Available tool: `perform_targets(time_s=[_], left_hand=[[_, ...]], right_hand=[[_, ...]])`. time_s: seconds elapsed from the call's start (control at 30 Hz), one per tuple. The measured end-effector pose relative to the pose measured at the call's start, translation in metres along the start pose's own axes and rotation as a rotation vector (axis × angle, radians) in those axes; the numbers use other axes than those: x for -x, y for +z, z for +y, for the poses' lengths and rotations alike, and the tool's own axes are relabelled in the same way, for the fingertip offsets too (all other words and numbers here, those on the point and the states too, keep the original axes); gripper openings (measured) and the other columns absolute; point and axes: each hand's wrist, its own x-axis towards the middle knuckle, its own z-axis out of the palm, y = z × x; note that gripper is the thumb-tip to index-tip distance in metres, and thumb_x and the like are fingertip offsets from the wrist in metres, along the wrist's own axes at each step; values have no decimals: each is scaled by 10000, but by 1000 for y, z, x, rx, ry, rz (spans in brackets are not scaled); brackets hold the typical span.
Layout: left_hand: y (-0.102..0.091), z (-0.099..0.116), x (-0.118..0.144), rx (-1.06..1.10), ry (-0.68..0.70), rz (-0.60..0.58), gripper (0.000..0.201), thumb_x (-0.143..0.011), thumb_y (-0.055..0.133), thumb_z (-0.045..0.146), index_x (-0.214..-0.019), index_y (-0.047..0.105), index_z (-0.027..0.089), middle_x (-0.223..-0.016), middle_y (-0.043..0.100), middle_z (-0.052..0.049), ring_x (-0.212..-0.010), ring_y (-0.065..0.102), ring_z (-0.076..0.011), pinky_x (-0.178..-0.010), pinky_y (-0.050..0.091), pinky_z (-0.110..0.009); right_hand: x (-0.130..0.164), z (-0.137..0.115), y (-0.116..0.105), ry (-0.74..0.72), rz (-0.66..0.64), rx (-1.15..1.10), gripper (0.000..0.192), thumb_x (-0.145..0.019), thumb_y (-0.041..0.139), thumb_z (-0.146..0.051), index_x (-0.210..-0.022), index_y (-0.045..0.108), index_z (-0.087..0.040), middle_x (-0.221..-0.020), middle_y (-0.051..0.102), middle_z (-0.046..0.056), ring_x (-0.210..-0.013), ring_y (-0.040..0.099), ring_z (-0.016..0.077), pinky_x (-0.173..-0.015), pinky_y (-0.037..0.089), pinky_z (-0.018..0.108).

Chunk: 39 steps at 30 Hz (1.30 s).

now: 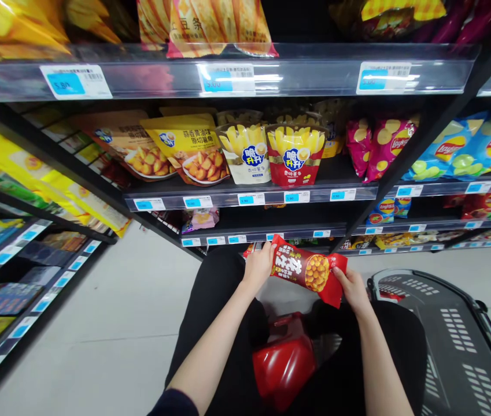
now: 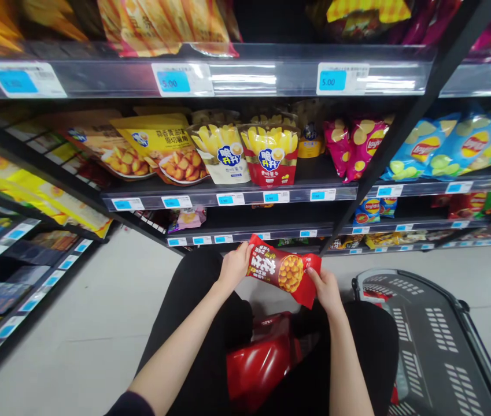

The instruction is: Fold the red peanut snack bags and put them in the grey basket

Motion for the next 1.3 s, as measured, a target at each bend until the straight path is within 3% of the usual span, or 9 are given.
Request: perform_targets(time_s=[0.2,0.33,0.6,0.7,0.8,0.9,1.03,1.17,1.3], left_hand=[[11,-3,-4,307,21,-64,310,-910,297,361,-893,558,194,-708,625,-63,-717,603,-225,-656,376,-276],[23,-4,-6,458,62,-120,256,-876,374,312,-748,565,200,-702,600,-12,-696,576,-171,-652,388,-244],[23,-17,-16,666,-149,-140,354,-843,380,412,-669,565,166,-609,590,-32,-616,596,-178,-597,463,-282],[17,-19,-17,879,-274,-214,533,-870,225,518,-734,579,143,-580,617,-56,-545,610,-173,-527,496,-294],[12,-17,-15,1226,-465,-301,464,-800,438,548,-723,597,118,-617,649,-83,-585,633,-189,-525,530,-316],[9,-17,-12,1342,-514,-382,240,-643,709,299,-745,638,93,-631,662,-74,-594,636,-185,-562,553,-325],[9,-17,-10,1420,-457,-404,379,-556,737,114,-923,643,101,-697,685,-64,-598,637,-159,-586,541,-287],[10,-13,-9,1582,-352,-274,575,-560,743,94,-1106,567,127,-718,692,-46,-645,645,-146,-622,503,-243],[6,-10,-7,1735,-280,-434,442,-595,674,63,-1032,612,91,-895,690,-105,-791,651,-184,-754,484,-281]], right_hand=[[13,-7,10,91,-59,-387,368,-638,694,-505,-772,663,-163,-684,680,57,-612,632,222,-582,494,322],[15,-6,13,93,-119,-423,384,-648,672,-535,-788,661,-177,-693,679,59,-620,634,218,-594,494,326],[3,-5,5,-458,30,576,424,-800,500,-521,-555,601,-189,-595,592,38,-562,547,162,-550,405,258],[2,-3,1,-520,95,771,375,-853,441,-466,-733,679,-201,-643,635,43,-557,574,153,-522,387,239],[5,-7,-1,-512,175,825,319,-866,425,-385,-969,683,-226,-742,668,47,-610,601,157,-537,402,236],[10,-15,-1,-472,212,647,308,-829,468,-318,-1068,649,-249,-872,678,48,-747,619,183,-625,445,262],[10,-17,-3,-375,144,38,346,-779,525,-359,-1070,638,-209,-1036,651,70,-962,581,241,-780,467,356],[5,-10,-2,-246,163,-270,285,-758,579,-384,-968,627,-196,-854,661,47,-713,610,174,-640,485,304],[5,-14,1,-220,171,-247,511,-665,713,-278,-1126,492,-261,-619,553,-67,-551,539,102,-528,444,209]])
